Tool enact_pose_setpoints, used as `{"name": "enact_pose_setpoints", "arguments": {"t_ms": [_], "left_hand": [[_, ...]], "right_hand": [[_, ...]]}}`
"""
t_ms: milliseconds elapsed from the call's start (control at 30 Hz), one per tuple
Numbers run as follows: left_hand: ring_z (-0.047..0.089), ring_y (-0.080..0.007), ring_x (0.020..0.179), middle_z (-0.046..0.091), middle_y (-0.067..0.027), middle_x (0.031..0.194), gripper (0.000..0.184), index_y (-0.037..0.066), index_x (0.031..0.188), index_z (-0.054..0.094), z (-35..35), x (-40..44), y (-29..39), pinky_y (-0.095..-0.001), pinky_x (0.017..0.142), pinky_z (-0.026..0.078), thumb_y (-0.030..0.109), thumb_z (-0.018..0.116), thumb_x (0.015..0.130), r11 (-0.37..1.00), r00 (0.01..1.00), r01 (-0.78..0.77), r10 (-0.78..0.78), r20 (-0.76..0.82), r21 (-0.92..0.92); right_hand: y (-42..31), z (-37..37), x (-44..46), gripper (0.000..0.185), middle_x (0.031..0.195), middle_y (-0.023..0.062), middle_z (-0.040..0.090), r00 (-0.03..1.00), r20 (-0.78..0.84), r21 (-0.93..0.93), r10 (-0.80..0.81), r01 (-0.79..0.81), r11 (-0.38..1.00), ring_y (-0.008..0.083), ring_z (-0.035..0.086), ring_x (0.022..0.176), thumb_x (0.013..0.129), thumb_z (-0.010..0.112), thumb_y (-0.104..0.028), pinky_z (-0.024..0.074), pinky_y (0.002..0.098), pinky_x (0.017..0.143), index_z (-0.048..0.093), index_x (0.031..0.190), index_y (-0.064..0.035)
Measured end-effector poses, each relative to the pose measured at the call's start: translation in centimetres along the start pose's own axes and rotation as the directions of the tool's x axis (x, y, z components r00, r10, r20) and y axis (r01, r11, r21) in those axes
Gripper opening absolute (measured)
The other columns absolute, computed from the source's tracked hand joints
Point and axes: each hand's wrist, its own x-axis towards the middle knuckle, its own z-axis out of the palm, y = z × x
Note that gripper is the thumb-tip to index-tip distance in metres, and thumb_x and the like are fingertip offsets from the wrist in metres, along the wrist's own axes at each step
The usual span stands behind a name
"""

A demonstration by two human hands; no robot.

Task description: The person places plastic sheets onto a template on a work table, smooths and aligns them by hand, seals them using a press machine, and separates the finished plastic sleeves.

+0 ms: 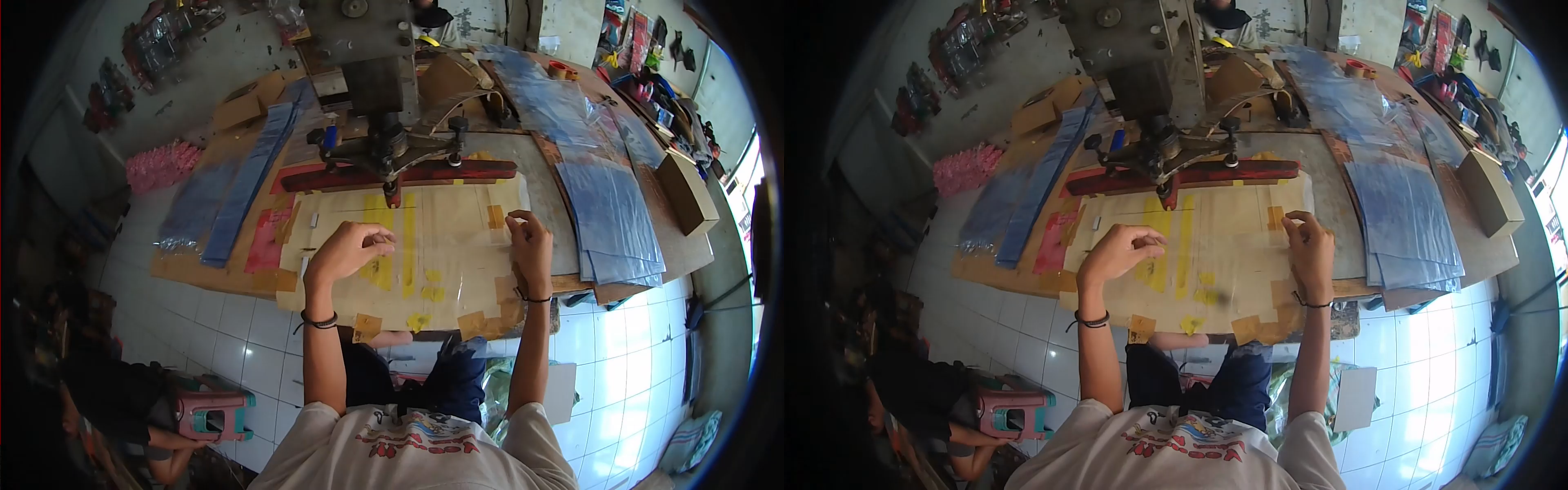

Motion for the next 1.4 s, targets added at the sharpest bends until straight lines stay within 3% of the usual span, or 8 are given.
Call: {"name": "enact_pose_setpoints", "arguments": {"t_ms": [467, 567, 767, 1033, 1233, 1300, 1367, 1400], "left_hand": [[0.061, -0.0079, 0.075, 0.072, -0.0040, 0.084, 0.024, 0.002, 0.112, 0.075, -1.0, -1.0, 1.1, -0.0255, 0.072, 0.051, 0.019, 0.068, 0.098, 0.938, 0.992, -0.100, 0.069, -0.104, -0.331], [0.065, -0.0137, 0.078, 0.074, -0.0081, 0.090, 0.029, 0.002, 0.115, 0.073, 0.3, 0.3, -1.2, -0.0275, 0.076, 0.052, 0.021, 0.073, 0.093, 0.991, 0.994, -0.079, 0.086, -0.067, 0.107], [0.070, -0.0361, 0.082, 0.073, -0.0179, 0.088, 0.034, 0.005, 0.114, 0.072, 8.3, 2.9, 1.5, -0.0419, 0.075, 0.055, 0.027, 0.076, 0.088, 0.877, 0.892, -0.411, 0.443, -0.092, 0.249], [0.071, -0.0274, 0.074, 0.072, -0.0174, 0.084, 0.018, 0.001, 0.103, 0.070, 7.2, -4.3, 0.9, -0.0387, 0.067, 0.054, 0.015, 0.071, 0.092, 0.950, 0.988, -0.156, 0.155, 0.025, 0.269], [0.059, -0.0072, 0.070, 0.063, 0.0003, 0.079, 0.011, 0.003, 0.102, 0.065, -6.5, -17.2, -5.9, -0.0251, 0.063, 0.050, 0.014, 0.061, 0.102, 0.948, 0.886, 0.233, -0.298, -0.355, -0.215], [0.056, -0.0063, 0.068, 0.061, 0.0011, 0.076, 0.008, 0.005, 0.100, 0.063, -13.0, -20.5, -7.8, -0.0251, 0.062, 0.049, 0.011, 0.058, 0.102, 0.974, 0.787, 0.216, -0.216, -0.578, -0.069], [0.068, -0.0319, 0.071, 0.070, -0.0160, 0.084, 0.022, 0.002, 0.102, 0.065, -18.9, -22.8, -5.1, -0.0413, 0.067, 0.052, 0.020, 0.053, 0.105, 0.581, 0.587, 0.657, 0.005, -0.809, 0.480], [0.069, -0.0408, 0.083, 0.070, -0.0210, 0.092, 0.028, 0.002, 0.105, 0.068, -21.2, -23.4, -3.6, -0.0464, 0.072, 0.052, 0.025, 0.052, 0.105, 0.602, 0.490, 0.569, 0.298, -0.819, 0.560]], "right_hand": [[-0.5, 0.0, -0.6, 0.014, 0.056, 0.0093, 0.058, 0.999, -0.025, 0.017, 0.039, -0.039, 0.999, 0.0159, 0.052, 0.049, 0.093, 0.072, -0.018, 0.0412, 0.0328, 0.051, 0.075, 0.096, -0.0047], [-0.2, -0.3, -0.5, 0.016, 0.060, 0.0128, 0.060, 0.999, 0.015, -0.009, -0.040, 0.040, 0.999, 0.0188, 0.055, 0.051, 0.093, 0.071, -0.019, 0.0433, 0.0349, 0.053, 0.073, 0.097, -0.0032], [-1.7, -1.2, -1.2, 0.015, 0.062, 0.0101, 0.063, 0.964, 0.238, 0.170, -0.117, 0.077, 0.982, 0.0142, 0.060, 0.053, 0.093, 0.074, -0.015, 0.0475, 0.0296, 0.054, 0.073, 0.096, -0.0009], [-0.1, -1.0, -1.0, 0.014, 0.065, 0.0058, 0.064, 0.993, -0.102, 0.205, 0.056, -0.034, 0.978, 0.0077, 0.058, 0.055, 0.096, 0.070, -0.014, 0.0453, 0.0257, 0.053, 0.072, 0.096, 0.0006], [0.3, -1.1, -0.6, 0.021, 0.062, 0.0109, 0.062, 0.997, 0.060, -0.047, 0.043, -0.040, 0.998, 0.0157, 0.059, 0.053, 0.096, 0.069, -0.021, 0.0444, 0.0331, 0.053, 0.072, 0.097, -0.0002], [0.4, -1.1, -1.0, 0.022, 0.063, 0.0125, 0.064, 0.990, 0.139, -0.160, -0.026, 0.048, 0.986, 0.0204, 0.060, 0.053, 0.095, 0.069, -0.023, 0.0451, 0.0352, 0.054, 0.072, 0.096, -0.0010], [-0.2, -1.1, -1.3, 0.021, 0.066, 0.0140, 0.066, 0.990, 0.139, -0.133, -0.017, 0.036, 0.990, 0.0239, 0.061, 0.055, 0.094, 0.069, -0.022, 0.0456, 0.0370, 0.054, 0.073, 0.097, -0.0019], [-0.4, -1.1, -1.1, 0.021, 0.066, 0.0139, 0.066, 0.990, 0.138, -0.128, -0.008, 0.026, 0.991, 0.0235, 0.061, 0.055, 0.094, 0.069, -0.022, 0.0457, 0.0369, 0.055, 0.074, 0.097, -0.0019]]}}
